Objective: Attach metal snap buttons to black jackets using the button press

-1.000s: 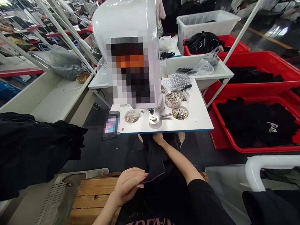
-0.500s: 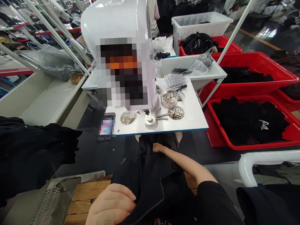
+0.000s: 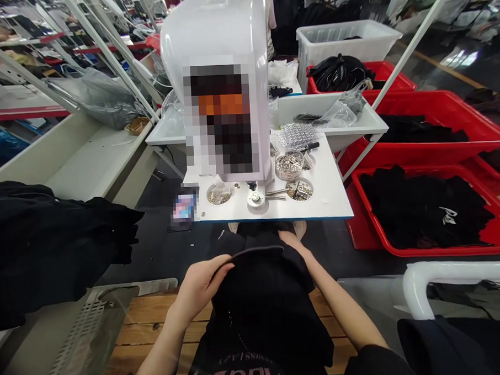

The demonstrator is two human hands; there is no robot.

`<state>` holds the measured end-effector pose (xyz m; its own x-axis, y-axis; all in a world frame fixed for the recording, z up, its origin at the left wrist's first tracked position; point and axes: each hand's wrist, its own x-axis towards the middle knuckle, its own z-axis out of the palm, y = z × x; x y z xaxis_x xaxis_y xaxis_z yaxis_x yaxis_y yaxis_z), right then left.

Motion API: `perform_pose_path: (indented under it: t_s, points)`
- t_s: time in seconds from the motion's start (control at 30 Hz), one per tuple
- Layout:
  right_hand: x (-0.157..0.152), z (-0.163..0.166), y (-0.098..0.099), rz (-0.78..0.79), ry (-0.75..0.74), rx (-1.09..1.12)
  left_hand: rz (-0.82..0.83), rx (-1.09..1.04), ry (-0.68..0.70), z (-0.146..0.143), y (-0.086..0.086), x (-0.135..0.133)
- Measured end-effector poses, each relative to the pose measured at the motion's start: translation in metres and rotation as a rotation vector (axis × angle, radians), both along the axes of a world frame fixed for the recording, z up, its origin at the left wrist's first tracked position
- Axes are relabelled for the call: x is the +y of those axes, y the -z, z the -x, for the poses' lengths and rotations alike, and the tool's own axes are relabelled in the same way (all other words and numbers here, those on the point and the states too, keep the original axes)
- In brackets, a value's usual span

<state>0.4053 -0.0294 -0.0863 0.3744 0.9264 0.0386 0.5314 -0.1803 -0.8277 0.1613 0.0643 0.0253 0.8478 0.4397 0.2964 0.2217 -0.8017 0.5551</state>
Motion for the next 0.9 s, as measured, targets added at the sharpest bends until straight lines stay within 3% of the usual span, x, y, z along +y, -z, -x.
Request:
perform_pose_path:
  t_s: [0.13,0.23,0.3,0.4,0.53,0.63,0.73,0.83,0.9]
  points:
    - [-0.020,-0.012,-0.038,0.034,0.044,0.102,0.157,0.110,-0.004,-0.008,0.011,0.008]
    - [-0.039,-0.003,-0.080,-0.022,-0.164,0.246,0.286,0.134,0.068,-0.017,0.008,0.008]
    - [-0.042,0.005,-0.096,-0.011,-0.283,0.293,0.390,0.137,0.113,-0.023,0.005,0.009]
    - [-0.037,0.008,-0.095,0.007,-0.208,0.396,0.579,0.136,0.125,-0.027,0.007,0.018]
    - [-0.033,0.001,-0.082,0.012,-0.065,0.520,0.775,0.249,0.152,-0.019,0.024,0.031]
    - [-0.036,0.002,-0.090,0.067,-0.120,0.338,0.695,0.228,0.049,-0.014,0.030,0.027]
    - [-0.035,0.016,-0.107,-0.003,-0.152,-0.019,0.527,0.139,-0.021,-0.015,0.021,0.009]
    - [-0.029,0.035,-0.121,-0.121,-0.190,-0.286,0.394,0.053,0.049,-0.019,0.007,-0.011]
    - [-0.026,0.046,-0.126,-0.232,-0.173,-0.370,0.394,0.003,0.094,-0.019,0.000,-0.017]
